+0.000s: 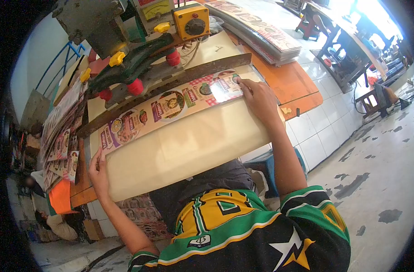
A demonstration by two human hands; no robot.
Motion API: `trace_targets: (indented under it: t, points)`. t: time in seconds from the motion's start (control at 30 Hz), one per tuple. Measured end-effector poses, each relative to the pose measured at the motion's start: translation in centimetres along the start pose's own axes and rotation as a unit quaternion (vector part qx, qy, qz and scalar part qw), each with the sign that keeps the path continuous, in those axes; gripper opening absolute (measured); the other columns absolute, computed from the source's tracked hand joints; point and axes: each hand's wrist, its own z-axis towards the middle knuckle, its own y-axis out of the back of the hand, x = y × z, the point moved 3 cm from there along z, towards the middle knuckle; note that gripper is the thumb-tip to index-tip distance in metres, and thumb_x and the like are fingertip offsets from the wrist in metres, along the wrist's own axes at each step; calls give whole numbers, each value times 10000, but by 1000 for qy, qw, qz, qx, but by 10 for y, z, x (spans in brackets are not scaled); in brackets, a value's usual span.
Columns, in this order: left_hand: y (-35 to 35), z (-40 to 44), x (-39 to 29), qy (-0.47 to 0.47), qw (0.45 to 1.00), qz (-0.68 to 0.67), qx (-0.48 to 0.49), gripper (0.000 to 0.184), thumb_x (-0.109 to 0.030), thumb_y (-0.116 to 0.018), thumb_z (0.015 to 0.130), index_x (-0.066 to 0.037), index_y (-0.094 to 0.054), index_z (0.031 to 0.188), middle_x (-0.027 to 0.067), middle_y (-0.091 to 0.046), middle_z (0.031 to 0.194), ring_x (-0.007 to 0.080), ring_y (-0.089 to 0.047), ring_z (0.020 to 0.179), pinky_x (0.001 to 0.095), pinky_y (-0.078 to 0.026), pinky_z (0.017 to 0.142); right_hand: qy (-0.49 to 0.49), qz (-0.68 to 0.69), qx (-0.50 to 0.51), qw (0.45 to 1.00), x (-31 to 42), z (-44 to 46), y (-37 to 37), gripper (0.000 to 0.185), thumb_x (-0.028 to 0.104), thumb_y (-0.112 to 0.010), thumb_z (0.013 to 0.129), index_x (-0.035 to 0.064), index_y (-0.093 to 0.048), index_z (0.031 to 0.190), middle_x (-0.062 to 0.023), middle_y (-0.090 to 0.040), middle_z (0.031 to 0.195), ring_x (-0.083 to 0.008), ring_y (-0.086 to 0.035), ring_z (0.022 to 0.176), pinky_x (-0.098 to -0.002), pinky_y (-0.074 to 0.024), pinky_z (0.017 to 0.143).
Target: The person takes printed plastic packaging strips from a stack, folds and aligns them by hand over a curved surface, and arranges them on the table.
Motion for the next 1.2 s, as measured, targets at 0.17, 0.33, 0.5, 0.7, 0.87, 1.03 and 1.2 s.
trace_targets:
  t: [0.17, 0.33, 0.5, 0.7, 0.87, 1.03, 1.2]
  points:
    - [1, 1, 4, -49, 999, -9, -11, 340, -150, -596, 1011, -69, -650, 1337, 41, -659, 1099, 106, -529, 826, 262, -464, 774, 18, -14, -23, 999, 1, -2, -2, 291, 348, -557, 998, 195, -745, 1159, -167, -707, 873, -342, -654, 859, -446, -495, 781]
    - [1, 1, 4, -27, 1000, -3, -5, 347, -148, -605, 1003, -77, -650, 1339, 27, -634, 1037, 101, -495, 788, 256, -450, 742, 21, -16, -25, 999, 2, -2, -1, 286, 351, -557, 999, 206, -745, 1158, -170, -704, 867, -344, -655, 855, -450, -494, 774]
    - [2, 0, 1, -37, 999, 3, -8, 351, -153, -604, 1003, -83, -648, 1344, 19, -609, 995, 103, -476, 768, 253, -441, 727, 10, -19, -20, 1000, 1, -2, 0, 281, 345, -556, 998, 214, -743, 1162, -171, -702, 866, -343, -657, 856, -450, -494, 771]
    - [2, 1, -2, -24, 999, 23, -5, 352, -164, -600, 1006, -79, -647, 1345, 25, -614, 1014, 109, -488, 782, 259, -448, 741, 16, -10, -23, 1000, 0, -1, -1, 280, 340, -558, 996, 213, -743, 1163, -170, -701, 864, -342, -658, 857, -448, -495, 773]
    - [2, 1, 3, -24, 1000, -2, 0, 357, -178, -596, 1010, -66, -642, 1346, 64, -640, 1093, 133, -553, 869, 272, -469, 808, 13, 5, -22, 1000, 0, -1, -1, 283, 337, -559, 994, 201, -746, 1157, -185, -700, 854, -348, -661, 845, -452, -498, 775]
    - [1, 1, 4, -14, 1000, -6, 3, 354, -178, -592, 1011, -67, -644, 1343, 90, -647, 1120, 154, -591, 947, 294, -479, 858, 14, -1, -19, 1000, 0, 0, -1, 282, 328, -557, 993, 198, -746, 1158, -191, -702, 859, -353, -665, 844, -452, -501, 773]
    - [2, 1, 3, -16, 1000, 1, 4, 357, -177, -598, 1006, -67, -643, 1343, 99, -649, 1136, 173, -604, 982, 310, -483, 881, 10, -1, -16, 1000, 1, 0, 0, 283, 320, -555, 992, 193, -745, 1159, -193, -702, 862, -355, -666, 847, -454, -501, 778]
